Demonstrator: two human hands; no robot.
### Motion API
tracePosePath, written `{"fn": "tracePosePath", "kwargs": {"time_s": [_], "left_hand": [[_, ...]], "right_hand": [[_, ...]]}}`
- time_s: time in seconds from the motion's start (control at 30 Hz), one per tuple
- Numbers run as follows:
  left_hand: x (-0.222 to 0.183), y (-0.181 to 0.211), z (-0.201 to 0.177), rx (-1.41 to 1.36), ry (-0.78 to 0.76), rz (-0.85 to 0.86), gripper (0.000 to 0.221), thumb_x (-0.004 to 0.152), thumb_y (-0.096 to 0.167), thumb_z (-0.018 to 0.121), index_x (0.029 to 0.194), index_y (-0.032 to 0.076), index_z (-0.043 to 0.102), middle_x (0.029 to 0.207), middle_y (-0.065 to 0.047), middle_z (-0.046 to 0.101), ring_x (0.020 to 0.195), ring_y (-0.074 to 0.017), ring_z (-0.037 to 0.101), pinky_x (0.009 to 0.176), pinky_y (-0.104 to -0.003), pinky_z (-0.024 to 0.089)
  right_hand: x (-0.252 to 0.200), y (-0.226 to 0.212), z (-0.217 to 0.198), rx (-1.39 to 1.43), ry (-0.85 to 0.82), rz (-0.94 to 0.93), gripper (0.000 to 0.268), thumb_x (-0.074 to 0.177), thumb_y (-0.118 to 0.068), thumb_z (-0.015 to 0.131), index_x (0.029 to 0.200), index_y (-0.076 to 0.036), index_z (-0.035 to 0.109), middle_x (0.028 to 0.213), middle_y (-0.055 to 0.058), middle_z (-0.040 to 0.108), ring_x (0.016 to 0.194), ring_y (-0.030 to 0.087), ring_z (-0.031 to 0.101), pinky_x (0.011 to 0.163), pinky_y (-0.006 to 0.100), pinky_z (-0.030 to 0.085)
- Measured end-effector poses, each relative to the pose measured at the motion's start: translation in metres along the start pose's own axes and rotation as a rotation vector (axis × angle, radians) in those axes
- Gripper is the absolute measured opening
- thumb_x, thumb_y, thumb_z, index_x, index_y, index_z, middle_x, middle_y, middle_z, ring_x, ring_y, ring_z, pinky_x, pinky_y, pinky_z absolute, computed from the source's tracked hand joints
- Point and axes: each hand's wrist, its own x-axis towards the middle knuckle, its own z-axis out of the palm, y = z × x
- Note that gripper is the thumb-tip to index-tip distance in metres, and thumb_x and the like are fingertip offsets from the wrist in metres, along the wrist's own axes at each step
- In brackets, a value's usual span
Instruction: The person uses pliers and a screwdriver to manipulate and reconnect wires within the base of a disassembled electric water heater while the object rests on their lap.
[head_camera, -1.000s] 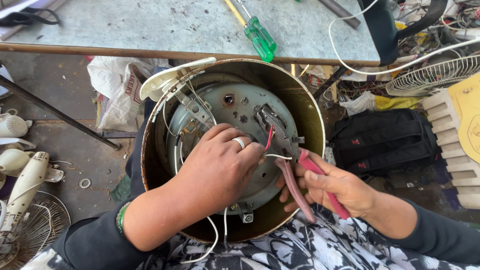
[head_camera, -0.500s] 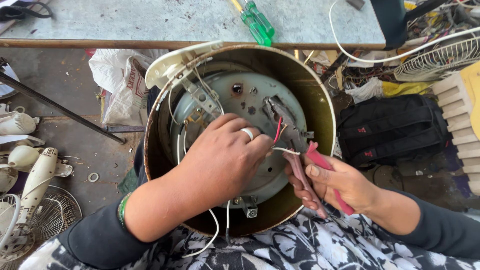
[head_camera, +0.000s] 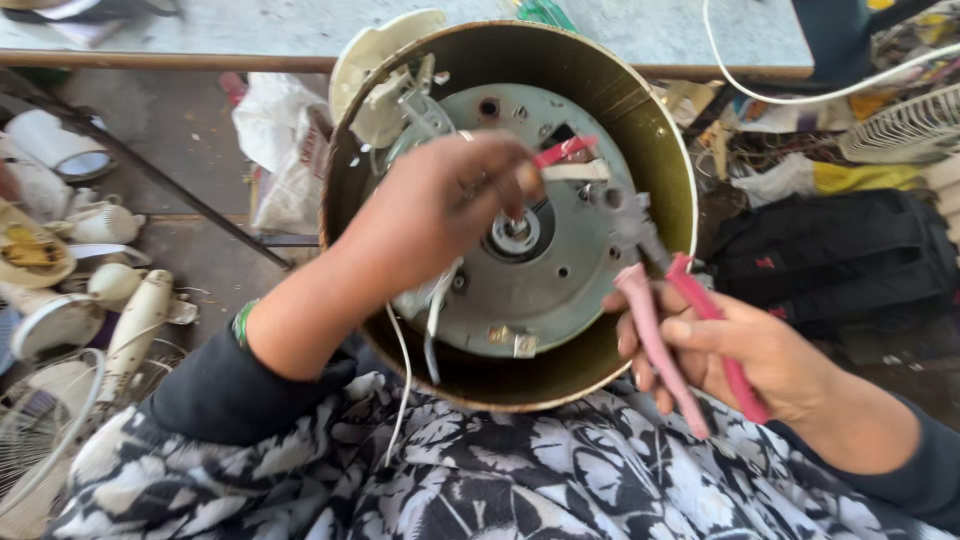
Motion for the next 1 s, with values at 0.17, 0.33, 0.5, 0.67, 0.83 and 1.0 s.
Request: {"fn": "tracePosePath", "kwargs": {"time_s": [0.17, 0.33, 0.5, 0.67, 0.83, 1.0], "left_hand": [[0.011, -0.034, -0.013, -0.525, 0.113, 0.037, 0.024, 0.112, 0.021, 0.055, 0.115, 0.000, 0.064, 0.102, -0.002, 0.069, 0.097, -0.0118, 0.065, 0.090, -0.029, 0.051], [0.009, -0.062, -0.018, -0.682, 0.274, 0.068, 0.024, 0.113, 0.023, 0.053, 0.114, 0.002, 0.063, 0.109, -0.004, 0.068, 0.102, -0.0122, 0.065, 0.099, -0.029, 0.051], [0.005, -0.066, -0.019, -0.767, 0.327, 0.116, 0.023, 0.117, 0.025, 0.051, 0.114, 0.004, 0.062, 0.110, -0.003, 0.064, 0.105, -0.0121, 0.063, 0.108, -0.033, 0.050], [0.000, -0.058, -0.036, -0.709, 0.391, 0.038, 0.023, 0.116, 0.028, 0.050, 0.119, 0.008, 0.061, 0.112, -0.003, 0.066, 0.111, -0.0113, 0.064, 0.107, -0.035, 0.056], [-0.009, -0.035, -0.039, -0.550, 0.324, -0.049, 0.028, 0.111, 0.027, 0.051, 0.132, 0.009, 0.059, 0.120, -0.004, 0.065, 0.114, -0.0112, 0.066, 0.091, -0.033, 0.065], [-0.024, -0.012, -0.038, -0.314, 0.161, 0.122, 0.038, 0.102, 0.012, 0.064, 0.138, 0.009, 0.051, 0.139, -0.005, 0.055, 0.130, -0.0183, 0.059, 0.091, -0.035, 0.062]], "right_hand": [[0.001, -0.022, 0.008, -0.095, -0.084, -0.092, 0.059, 0.100, -0.017, 0.054, 0.152, 0.006, 0.038, 0.128, 0.026, 0.059, 0.106, 0.033, 0.067, 0.076, 0.046, 0.061], [0.005, -0.037, 0.002, -0.107, -0.228, -0.050, 0.058, 0.105, -0.018, 0.055, 0.153, 0.008, 0.036, 0.133, 0.027, 0.057, 0.106, 0.034, 0.067, 0.079, 0.045, 0.061], [0.012, -0.060, -0.004, -0.475, -0.019, 0.073, 0.051, 0.108, -0.022, 0.060, 0.148, 0.006, 0.044, 0.110, 0.030, 0.065, 0.085, 0.034, 0.073, 0.068, 0.039, 0.058], [0.041, -0.076, 0.006, -0.712, -0.047, -0.150, 0.050, 0.103, -0.025, 0.061, 0.145, 0.002, 0.052, 0.105, 0.013, 0.072, 0.081, 0.020, 0.072, 0.068, 0.033, 0.059], [0.068, -0.075, 0.012, -0.690, 0.006, -0.038, 0.047, 0.096, -0.026, 0.061, 0.131, 0.004, 0.061, 0.088, 0.012, 0.068, 0.072, 0.020, 0.069, 0.064, 0.033, 0.057], [0.069, -0.069, -0.002, -0.598, -0.086, -0.036, 0.046, 0.104, -0.024, 0.063, 0.136, 0.008, 0.058, 0.093, 0.015, 0.070, 0.078, 0.023, 0.071, 0.068, 0.036, 0.060]]}}
